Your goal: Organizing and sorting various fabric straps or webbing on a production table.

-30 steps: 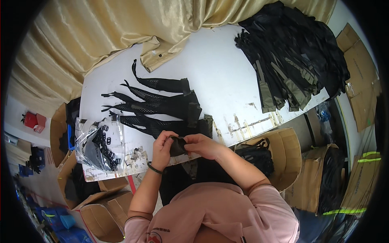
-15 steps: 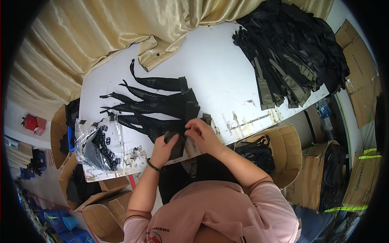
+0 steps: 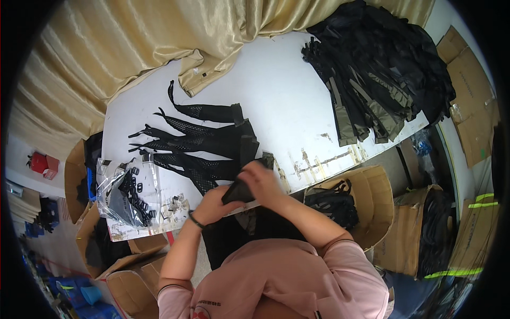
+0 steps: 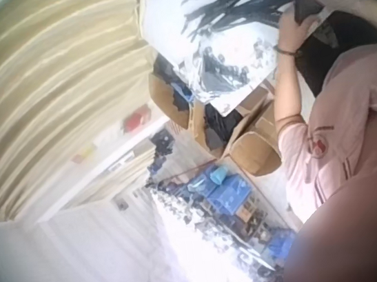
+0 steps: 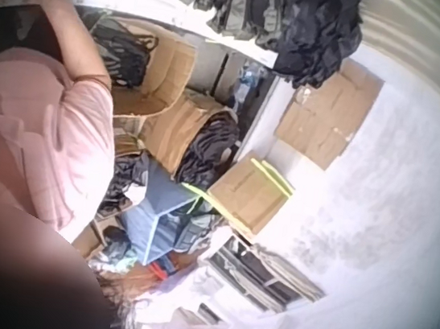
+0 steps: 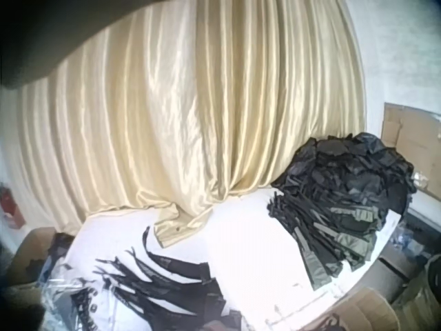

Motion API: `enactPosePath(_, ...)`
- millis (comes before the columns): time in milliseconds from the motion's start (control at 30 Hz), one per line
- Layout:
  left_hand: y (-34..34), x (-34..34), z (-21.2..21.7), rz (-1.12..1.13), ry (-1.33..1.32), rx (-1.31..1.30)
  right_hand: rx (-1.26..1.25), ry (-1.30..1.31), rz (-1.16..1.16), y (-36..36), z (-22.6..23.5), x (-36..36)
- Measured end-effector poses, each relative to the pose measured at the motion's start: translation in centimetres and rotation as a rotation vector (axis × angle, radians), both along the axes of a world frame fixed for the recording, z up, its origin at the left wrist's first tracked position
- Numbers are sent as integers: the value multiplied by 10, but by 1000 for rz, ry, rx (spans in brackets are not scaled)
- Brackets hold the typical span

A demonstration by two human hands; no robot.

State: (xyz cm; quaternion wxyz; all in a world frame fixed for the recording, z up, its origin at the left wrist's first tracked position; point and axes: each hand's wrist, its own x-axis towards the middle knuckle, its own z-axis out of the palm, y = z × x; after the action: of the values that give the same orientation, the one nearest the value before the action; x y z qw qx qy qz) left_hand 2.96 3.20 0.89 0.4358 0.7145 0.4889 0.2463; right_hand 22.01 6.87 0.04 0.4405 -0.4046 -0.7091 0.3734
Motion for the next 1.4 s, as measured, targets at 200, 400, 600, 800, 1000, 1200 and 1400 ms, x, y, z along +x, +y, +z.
enactPosePath(200,-11,-78,21,30,314,43,-220,383,-343,7,-27,90)
enactPosePath(400,-8,-90,-10,-9,541,-77,-354,-573,-402,-12,-60,99)
enactPosePath(600,11,-40,-29,140,725,367,273,-557,-271,-10,-27,55)
enactPosePath(800,33,17,-43,82,466,712,240,-619,-85,-3,-55,46)
enactPosePath(1000,53,12,-47,-87,575,650,299,-707,25,-8,-51,62)
enactPosePath(1200,85,-5,-56,-191,557,532,402,-783,129,-18,-69,71)
enactPosePath(1400,104,-10,-55,-193,501,684,422,-720,39,-30,-75,75)
